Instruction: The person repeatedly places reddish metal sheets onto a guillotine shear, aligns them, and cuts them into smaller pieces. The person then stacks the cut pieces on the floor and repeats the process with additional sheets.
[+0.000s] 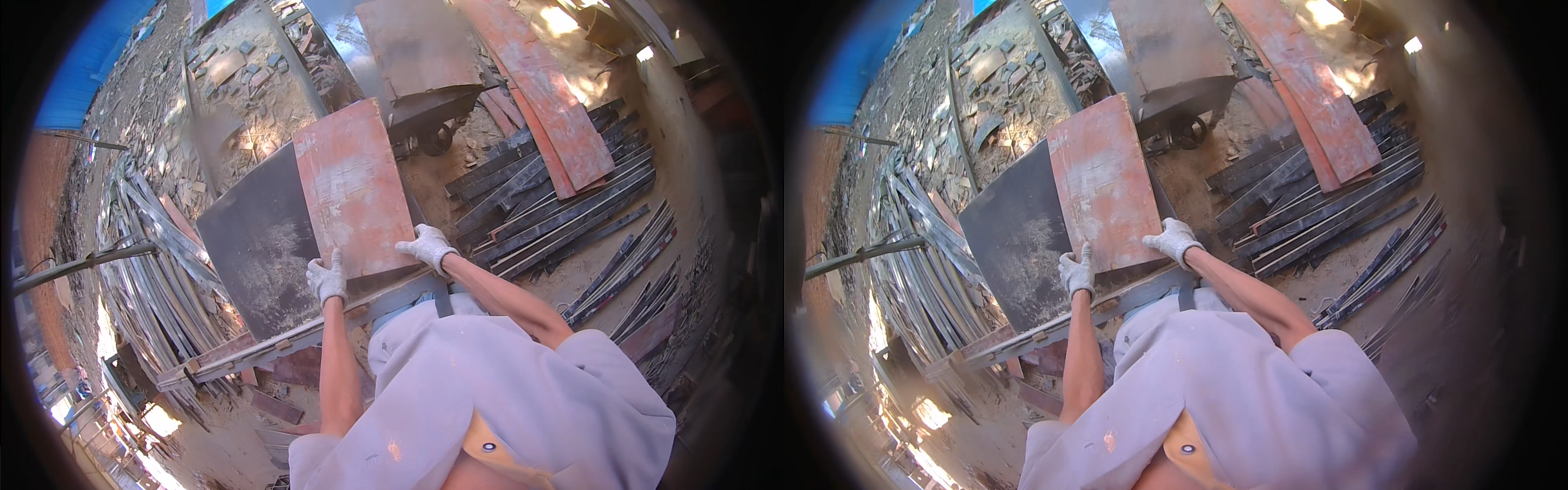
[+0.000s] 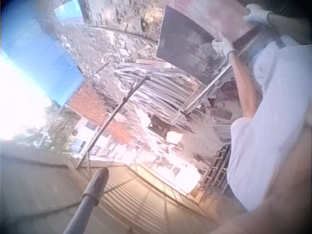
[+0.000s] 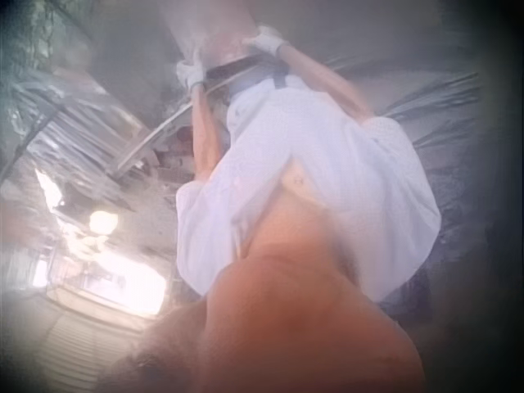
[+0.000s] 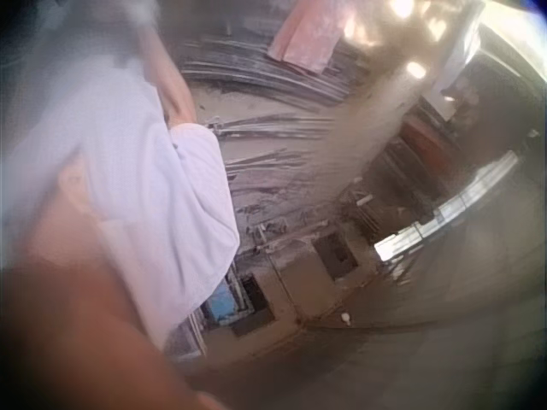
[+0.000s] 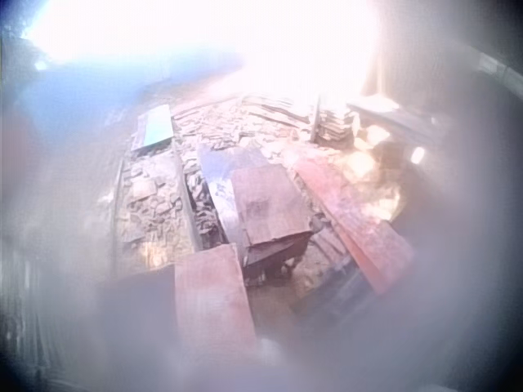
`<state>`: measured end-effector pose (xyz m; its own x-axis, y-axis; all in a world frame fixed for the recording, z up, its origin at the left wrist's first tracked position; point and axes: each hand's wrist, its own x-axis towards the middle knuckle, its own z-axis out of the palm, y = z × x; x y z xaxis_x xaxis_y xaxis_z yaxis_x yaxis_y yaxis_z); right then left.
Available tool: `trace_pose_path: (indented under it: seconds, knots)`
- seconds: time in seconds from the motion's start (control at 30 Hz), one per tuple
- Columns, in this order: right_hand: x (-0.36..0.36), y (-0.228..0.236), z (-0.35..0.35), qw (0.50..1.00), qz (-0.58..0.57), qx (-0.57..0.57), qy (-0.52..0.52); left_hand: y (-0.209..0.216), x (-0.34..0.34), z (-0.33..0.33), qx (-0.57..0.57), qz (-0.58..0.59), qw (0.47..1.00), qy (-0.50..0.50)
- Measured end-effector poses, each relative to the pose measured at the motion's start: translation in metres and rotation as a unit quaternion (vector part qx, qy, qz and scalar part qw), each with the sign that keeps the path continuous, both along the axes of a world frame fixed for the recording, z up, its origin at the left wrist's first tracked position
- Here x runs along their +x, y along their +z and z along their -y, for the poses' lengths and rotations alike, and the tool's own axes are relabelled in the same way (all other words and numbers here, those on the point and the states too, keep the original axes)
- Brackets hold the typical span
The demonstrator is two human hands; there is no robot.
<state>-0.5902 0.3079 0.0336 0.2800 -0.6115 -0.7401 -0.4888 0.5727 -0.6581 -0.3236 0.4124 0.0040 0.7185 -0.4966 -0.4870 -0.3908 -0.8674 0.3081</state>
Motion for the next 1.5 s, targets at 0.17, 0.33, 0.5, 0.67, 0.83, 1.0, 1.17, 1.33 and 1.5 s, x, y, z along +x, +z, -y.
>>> trace_pose_path:
  seconds: [0.17,0.33,0.5,0.67,0.83,1.0,1.17,1.33,1.5]
  knots:
    - [0.019,0.108,0.000,0.963,-0.004,-0.231,0.137,-0.037,-0.002,-0.013,-0.080,-0.350,0.925,0.126]
    - [0.015,0.122,0.000,0.950,-0.052,-0.289,0.108,-0.032,-0.051,-0.009,-0.268,-0.640,0.680,0.235]
    - [-0.047,0.044,0.027,0.988,-0.078,-0.123,0.046,-0.043,-0.041,-0.026,-0.259,-0.422,0.856,0.150]
    - [-0.076,-0.041,0.013,0.984,-0.144,-0.080,0.071,-0.019,-0.071,-0.018,-0.202,-0.192,0.959,0.046]
    - [-0.082,-0.048,0.011,0.975,-0.189,-0.088,0.083,-0.034,-0.087,-0.033,-0.142,-0.042,0.989,-0.032]
    - [-0.093,-0.068,0.011,0.965,-0.194,-0.095,0.149,-0.017,-0.109,-0.035,-0.058,0.031,0.995,-0.070]
    - [-0.091,-0.067,0.012,0.968,-0.190,-0.075,0.149,-0.009,-0.110,-0.030,-0.024,0.011,0.997,-0.078]
    - [-0.093,-0.072,0.017,0.972,-0.173,-0.056,0.150,-0.012,-0.109,-0.026,-0.002,0.011,0.997,-0.071]
    - [-0.095,-0.085,0.022,0.969,-0.160,-0.077,0.173,-0.008,-0.113,-0.026,-0.015,0.024,0.995,-0.096]
